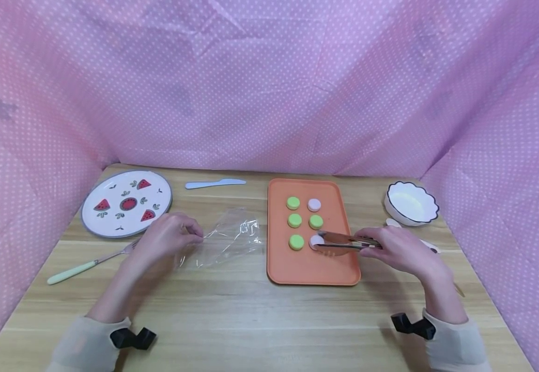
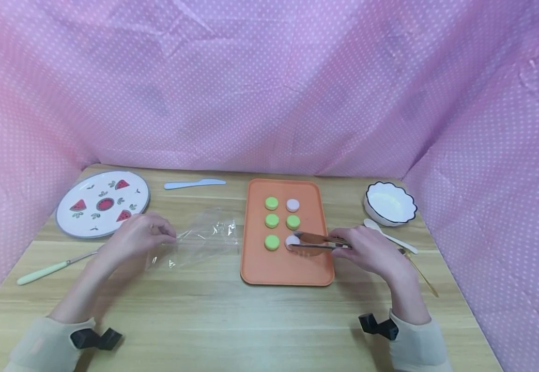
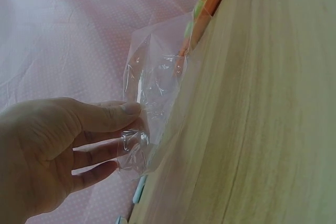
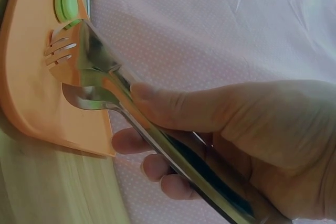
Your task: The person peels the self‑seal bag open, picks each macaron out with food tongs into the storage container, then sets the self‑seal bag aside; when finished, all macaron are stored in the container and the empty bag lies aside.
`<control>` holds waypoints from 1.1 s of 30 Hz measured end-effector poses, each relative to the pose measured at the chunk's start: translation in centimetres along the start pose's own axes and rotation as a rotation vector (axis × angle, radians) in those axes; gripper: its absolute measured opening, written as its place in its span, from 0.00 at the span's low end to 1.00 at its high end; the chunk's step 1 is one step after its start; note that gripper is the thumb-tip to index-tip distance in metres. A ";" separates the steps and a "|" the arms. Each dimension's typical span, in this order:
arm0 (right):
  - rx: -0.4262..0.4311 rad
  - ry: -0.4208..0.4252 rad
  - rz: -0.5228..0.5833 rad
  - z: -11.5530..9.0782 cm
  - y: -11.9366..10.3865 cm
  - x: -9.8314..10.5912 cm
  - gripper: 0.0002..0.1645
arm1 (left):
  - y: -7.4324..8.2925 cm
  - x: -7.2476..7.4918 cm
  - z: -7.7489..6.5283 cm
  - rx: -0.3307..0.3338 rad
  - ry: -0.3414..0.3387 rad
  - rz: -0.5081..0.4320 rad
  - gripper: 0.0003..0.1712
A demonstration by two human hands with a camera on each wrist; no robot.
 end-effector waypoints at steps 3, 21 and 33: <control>-0.002 -0.008 0.007 0.0 -0.1 0.0 0.18 | 0.0 0.1 0.0 0.007 -0.006 0.007 0.04; -0.063 0.154 0.055 -0.5 1.6 1.8 0.22 | 0.1 0.5 0.2 0.018 -0.008 0.003 0.05; -0.308 0.303 0.138 -0.1 5.4 0.0 0.40 | -0.7 1.4 -0.1 0.011 0.022 0.047 0.05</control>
Point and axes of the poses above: each hand's wrist, its own z-axis towards the middle knuckle, its own x-axis out of the back of the hand, y = z × x, the point moved 3 cm from there along z, towards the middle knuckle, and after that the axes turned 7 degrees about y, right-handed, at the moved point
